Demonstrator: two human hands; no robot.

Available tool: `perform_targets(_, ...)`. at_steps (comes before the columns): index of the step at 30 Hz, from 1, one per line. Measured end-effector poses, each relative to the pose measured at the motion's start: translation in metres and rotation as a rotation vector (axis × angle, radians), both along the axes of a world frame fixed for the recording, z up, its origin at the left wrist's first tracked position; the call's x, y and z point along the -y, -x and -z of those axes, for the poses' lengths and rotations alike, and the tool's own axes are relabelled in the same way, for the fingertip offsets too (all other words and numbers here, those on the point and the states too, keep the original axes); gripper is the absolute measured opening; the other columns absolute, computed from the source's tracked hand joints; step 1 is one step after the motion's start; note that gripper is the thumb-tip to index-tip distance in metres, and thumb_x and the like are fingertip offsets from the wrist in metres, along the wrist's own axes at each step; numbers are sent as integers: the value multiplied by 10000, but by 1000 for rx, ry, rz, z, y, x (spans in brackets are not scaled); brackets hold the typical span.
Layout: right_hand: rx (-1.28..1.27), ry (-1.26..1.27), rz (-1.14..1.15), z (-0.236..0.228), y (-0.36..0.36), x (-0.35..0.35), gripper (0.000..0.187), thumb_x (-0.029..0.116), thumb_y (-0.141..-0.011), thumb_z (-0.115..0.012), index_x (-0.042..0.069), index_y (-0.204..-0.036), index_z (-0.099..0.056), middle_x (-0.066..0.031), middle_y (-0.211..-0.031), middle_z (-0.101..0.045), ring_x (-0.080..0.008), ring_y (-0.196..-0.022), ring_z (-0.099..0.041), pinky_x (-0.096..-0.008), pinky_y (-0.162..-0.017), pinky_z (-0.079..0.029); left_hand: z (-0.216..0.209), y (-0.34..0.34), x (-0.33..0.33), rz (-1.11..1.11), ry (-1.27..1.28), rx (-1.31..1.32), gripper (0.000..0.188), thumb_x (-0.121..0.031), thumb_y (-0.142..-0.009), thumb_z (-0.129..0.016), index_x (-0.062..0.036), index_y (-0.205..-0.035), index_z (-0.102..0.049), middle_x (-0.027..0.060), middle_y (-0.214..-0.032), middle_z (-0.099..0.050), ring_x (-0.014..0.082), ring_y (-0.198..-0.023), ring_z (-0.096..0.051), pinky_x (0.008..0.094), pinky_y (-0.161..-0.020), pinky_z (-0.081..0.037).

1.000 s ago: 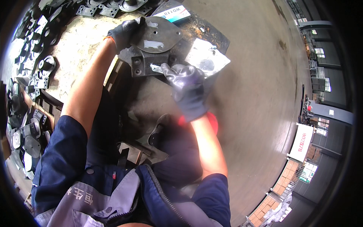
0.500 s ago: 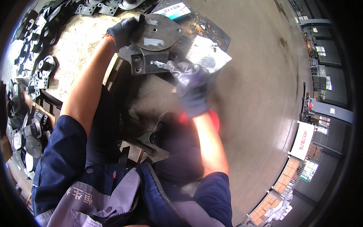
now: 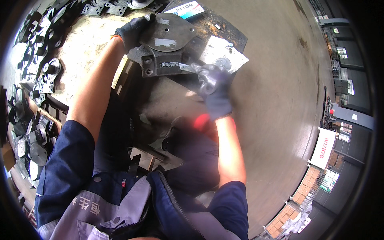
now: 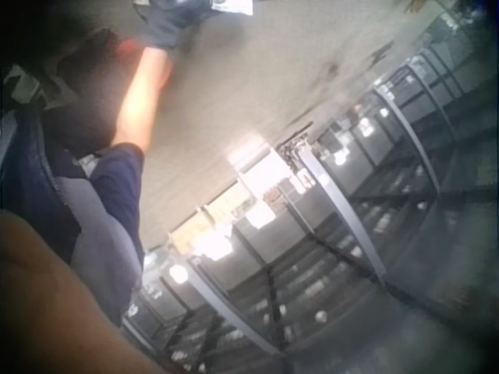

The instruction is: The person sits on the floor and scrapes metal parts with a handheld tool, removing residue from the surfaces. They repeatedly pick up parts from a wooden pallet, scrape them, and place them back down.

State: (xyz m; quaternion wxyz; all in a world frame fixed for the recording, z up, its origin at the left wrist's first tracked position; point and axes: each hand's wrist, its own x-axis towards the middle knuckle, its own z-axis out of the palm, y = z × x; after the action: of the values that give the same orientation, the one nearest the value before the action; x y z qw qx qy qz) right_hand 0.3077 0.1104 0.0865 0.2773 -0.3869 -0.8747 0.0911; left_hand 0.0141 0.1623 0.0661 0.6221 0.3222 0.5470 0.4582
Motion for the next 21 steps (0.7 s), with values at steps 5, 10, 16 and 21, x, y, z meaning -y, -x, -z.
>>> perform_targets(5, -43, 27, -55, -17, 9, 15, 385, -50, -690, -478, 119, -964, -690, -70, -628, -575, -193, -538, -545, -306, -503, -419, 10, 13, -3, 189, -307, -560, 286, -283, -841, -560, -37, -986, -549, 127, -841, -594, 232, -744, -573, 307, -634, -449)
perform_targets(10, 146, -15, 85, -20, 32, 24, 217, 278, -773, -641, 68, -721, -654, -113, -604, -581, -252, -546, -555, -367, -532, -441, 6, 11, 1, 187, -311, -538, 251, -207, -826, -568, -28, -1000, -543, 153, -873, -599, 297, -791, -580, 325, -655, -458)
perform_targets(16, 319, -151, 138, -7, 38, 20, 103, 212, -752, -623, 144, -812, -671, -76, -622, -592, -248, -545, -556, -365, -514, -433, 8, 10, 3, 150, -369, -490, 319, -342, -868, -508, -45, -969, -568, 65, -803, -577, 160, -727, -549, 293, -634, -450)
perform_targets(21, 143, -115, 170, -1, 32, 21, 221, 313, -777, -638, 105, -705, -664, -86, -602, -588, -281, -563, -548, -394, -571, -436, -1, 4, 2, 104, -173, -371, 347, -404, -880, -494, -74, -938, -585, 31, -771, -570, 104, -670, -524, 260, -590, -436)
